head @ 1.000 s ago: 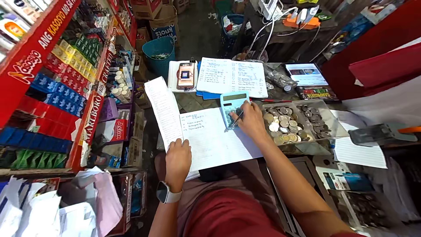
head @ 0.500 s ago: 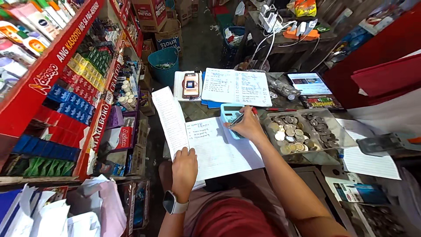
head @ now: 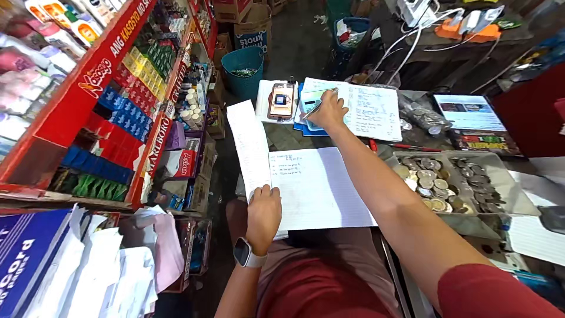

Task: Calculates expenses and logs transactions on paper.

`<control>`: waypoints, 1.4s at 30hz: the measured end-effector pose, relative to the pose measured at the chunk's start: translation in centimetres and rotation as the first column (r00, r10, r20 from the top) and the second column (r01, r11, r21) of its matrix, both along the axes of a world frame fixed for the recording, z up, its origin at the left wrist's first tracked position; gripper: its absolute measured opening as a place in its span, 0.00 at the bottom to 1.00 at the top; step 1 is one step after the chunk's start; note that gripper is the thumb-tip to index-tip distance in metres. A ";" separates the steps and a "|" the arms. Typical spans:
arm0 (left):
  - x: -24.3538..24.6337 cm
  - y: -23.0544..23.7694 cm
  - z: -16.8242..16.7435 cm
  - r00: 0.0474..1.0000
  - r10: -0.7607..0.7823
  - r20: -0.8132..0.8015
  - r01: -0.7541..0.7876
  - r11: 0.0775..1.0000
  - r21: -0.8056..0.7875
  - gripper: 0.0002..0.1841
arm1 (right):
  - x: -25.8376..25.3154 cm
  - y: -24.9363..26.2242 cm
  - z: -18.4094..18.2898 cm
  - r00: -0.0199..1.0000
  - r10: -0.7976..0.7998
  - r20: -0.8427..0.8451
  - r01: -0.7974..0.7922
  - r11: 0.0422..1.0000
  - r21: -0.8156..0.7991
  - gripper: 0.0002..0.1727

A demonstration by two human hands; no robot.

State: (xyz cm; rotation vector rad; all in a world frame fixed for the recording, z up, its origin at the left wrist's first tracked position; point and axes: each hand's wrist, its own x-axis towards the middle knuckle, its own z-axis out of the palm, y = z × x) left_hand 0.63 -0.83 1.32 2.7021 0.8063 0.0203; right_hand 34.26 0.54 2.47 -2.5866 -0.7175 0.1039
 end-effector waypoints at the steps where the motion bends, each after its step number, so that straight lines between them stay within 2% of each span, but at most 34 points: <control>1: 0.0 0.0 0.0 1.000 -0.003 -0.001 0.003 1.000 0.004 0.17 | -0.9 -0.5 0.0 0.999 0.037 0.036 -0.038 0.999 0.024 0.53; 4: -0.1 0.0 -0.1 0.999 -0.007 0.036 0.007 1.000 0.015 0.17 | -6.9 -3.8 0.3 0.957 0.271 0.109 -0.286 0.944 0.165 0.35; 6: -0.1 0.0 -0.3 0.996 0.004 0.092 -0.008 0.999 0.044 0.18 | -11.2 -6.4 -1.2 0.920 0.390 0.045 -0.392 0.907 0.156 0.30; 9: -0.3 -0.1 -0.4 0.989 0.022 0.145 -0.028 0.999 0.039 0.20 | -15.3 -9.5 -2.8 0.926 0.360 -0.113 -0.362 0.932 0.008 0.36; 13: -0.7 0.3 -1.8 0.970 -0.030 0.241 -0.002 0.992 0.129 0.21 | -16.0 -10.5 -3.7 0.919 0.381 -0.103 -0.387 0.921 -0.050 0.40; 18: -1.6 1.3 -2.5 0.978 -0.063 0.196 0.028 0.984 0.176 0.22 | -16.5 -9.8 -3.3 0.881 0.446 -0.158 -0.463 0.882 -0.094 0.41; 22: -1.8 1.9 -2.2 0.986 -0.078 0.150 0.058 0.989 0.133 0.25 | -16.7 -9.5 -4.1 0.867 0.479 -0.140 -0.487 0.872 -0.036 0.39; 25: -2.1 2.6 -2.5 0.980 -0.125 0.158 0.099 0.982 0.163 0.26 | -17.6 -10.0 -3.7 0.837 0.531 -0.129 -0.530 0.847 0.045 0.37; 27: -2.1 3.0 -2.3 0.975 -0.149 0.163 0.124 0.980 0.155 0.24 | -19.6 -11.4 -3.1 0.789 0.608 -0.086 -0.596 0.792 0.130 0.37; 29: -2.1 3.0 -1.8 0.977 -0.147 0.153 0.126 0.983 0.135 0.21 | -22.0 -13.3 -2.3 0.727 0.677 -0.116 -0.665 0.736 0.128 0.37; 31: -1.8 2.6 -1.0 0.987 -0.094 0.129 0.081 0.991 0.105 0.22 | -23.6 -15.1 -2.8 0.729 0.681 -0.075 -0.674 0.732 0.098 0.31; 32: -1.7 2.5 -0.6 0.991 -0.062 0.122 0.050 0.994 0.093 0.22 | -23.9 -15.8 -3.4 0.750 0.661 -0.025 -0.655 0.748 0.104 0.24; 34: -1.5 2.6 -0.4 0.992 -0.021 0.121 0.010 0.996 0.091 0.24 | -23.9 -17.0 -5.0 0.812 0.570 0.129 -0.583 0.779 0.230 0.11; 35: -1.5 2.8 -0.4 0.993 -0.007 0.116 -0.002 0.997 0.081 0.24 | -23.8 -17.4 -5.6 0.838 0.507 0.201 -0.545 0.770 0.332 0.09; 37: -1.6 3.1 -0.2 0.995 0.007 0.103 -0.010 0.999 0.036 0.24 | -23.7 -17.8 -5.9 0.880 0.393 0.266 -0.474 0.707 0.524 0.09; 39: -1.7 3.4 0.1 0.995 0.010 0.103 -0.009 1.000 -0.011 0.23 | -23.7 -17.6 -5.4 0.897 0.353 0.265 -0.436 0.615 0.657 0.08; 42: -1.9 3.3 1.1 0.998 0.019 0.057 -0.017 0.999 -0.032 0.26 | -24.0 -16.4 -4.5 0.871 0.388 0.301 -0.476 0.519 0.710 0.07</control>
